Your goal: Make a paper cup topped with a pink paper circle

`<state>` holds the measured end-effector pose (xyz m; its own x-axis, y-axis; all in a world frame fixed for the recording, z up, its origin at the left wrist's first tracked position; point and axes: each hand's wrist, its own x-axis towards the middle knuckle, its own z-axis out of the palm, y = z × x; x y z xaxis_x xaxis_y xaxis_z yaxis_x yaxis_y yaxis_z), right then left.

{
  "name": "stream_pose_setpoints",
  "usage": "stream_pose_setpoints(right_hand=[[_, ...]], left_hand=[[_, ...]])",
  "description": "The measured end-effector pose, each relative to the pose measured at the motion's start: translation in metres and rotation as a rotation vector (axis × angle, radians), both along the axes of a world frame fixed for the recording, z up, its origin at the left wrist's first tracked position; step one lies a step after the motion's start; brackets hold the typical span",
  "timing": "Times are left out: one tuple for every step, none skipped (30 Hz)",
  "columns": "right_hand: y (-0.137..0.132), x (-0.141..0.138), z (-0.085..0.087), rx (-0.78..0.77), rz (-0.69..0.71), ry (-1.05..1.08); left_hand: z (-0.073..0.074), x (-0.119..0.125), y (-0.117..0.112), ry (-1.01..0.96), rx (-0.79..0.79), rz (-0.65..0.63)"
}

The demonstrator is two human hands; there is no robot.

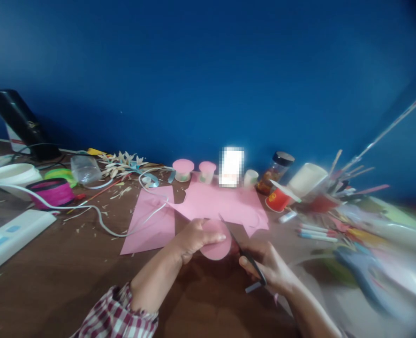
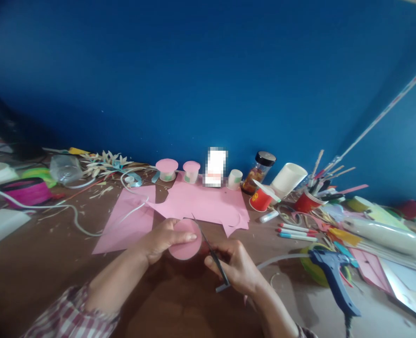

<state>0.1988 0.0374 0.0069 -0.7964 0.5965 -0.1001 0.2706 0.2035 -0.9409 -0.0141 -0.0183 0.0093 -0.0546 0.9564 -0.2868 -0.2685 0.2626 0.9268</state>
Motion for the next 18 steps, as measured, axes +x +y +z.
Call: stream_pose_setpoints(right_hand=[[0.0001, 0.0003, 0.0000, 0.007, -0.002, -0.010], [0.0001, 0.0004, -0.0001, 0.013, -0.005, -0.019], [0.0000, 0.0003, -0.0002, 0.017, -0.010, -0.027], [-0.0001, 0.0001, -0.0003, 0.019, -0.017, -0.032], [-0.0004, -0.0002, -0.0003, 0.020, -0.023, -0.034], [-0.0006, -0.0006, -0.0003, 0.018, -0.029, -0.035], [-0.0009, -0.0010, -0.0002, 0.015, -0.032, -0.035], [-0.0012, -0.0013, 0.0000, 0.012, -0.033, -0.035], [-0.0014, -0.0015, 0.0001, 0.010, -0.032, -0.035], [-0.0016, -0.0017, 0.0002, 0.006, -0.032, -0.036], [-0.0016, -0.0018, 0.0002, 0.000, -0.032, -0.038], [-0.0014, -0.0020, -0.0001, -0.008, -0.036, -0.038], [-0.0011, -0.0022, -0.0006, -0.020, -0.039, -0.033], [-0.0006, -0.0025, -0.0014, -0.036, -0.046, -0.023], [0.0000, -0.0030, -0.0023, -0.054, -0.058, -0.003], [0.0008, -0.0035, -0.0034, -0.071, -0.074, 0.023], [0.0016, -0.0040, -0.0045, -0.082, -0.093, 0.050], [0.0024, -0.0046, -0.0055, -0.085, -0.115, 0.077]], left_hand=[[0.0001, -0.0003, 0.0000, 0.005, -0.003, 0.004], [0.0002, -0.0006, 0.0000, 0.012, -0.008, 0.008], [0.0002, -0.0008, 0.0000, 0.022, -0.016, 0.015], [0.0002, -0.0009, 0.0000, 0.034, -0.024, 0.022], [0.0002, -0.0009, -0.0001, 0.045, -0.032, 0.026], [0.0004, -0.0007, -0.0001, 0.052, -0.039, 0.028], [0.0006, -0.0006, -0.0001, 0.054, -0.044, 0.027], [0.0008, -0.0004, -0.0001, 0.051, -0.045, 0.025], [0.0011, -0.0002, -0.0001, 0.047, -0.046, 0.027], [0.0014, 0.0000, -0.0001, 0.044, -0.048, 0.031], [0.0017, 0.0001, -0.0001, 0.041, -0.050, 0.036], [0.0019, 0.0002, -0.0002, 0.037, -0.050, 0.039], [0.0021, 0.0004, -0.0003, 0.031, -0.046, 0.038], [0.0023, 0.0006, -0.0004, 0.025, -0.041, 0.035], [0.0023, 0.0008, -0.0004, 0.020, -0.037, 0.043], [0.0023, 0.0011, -0.0004, 0.023, -0.041, 0.070], [0.0021, 0.0013, -0.0001, 0.029, -0.047, 0.108], [0.0017, 0.0015, 0.0003, 0.033, -0.049, 0.138]])
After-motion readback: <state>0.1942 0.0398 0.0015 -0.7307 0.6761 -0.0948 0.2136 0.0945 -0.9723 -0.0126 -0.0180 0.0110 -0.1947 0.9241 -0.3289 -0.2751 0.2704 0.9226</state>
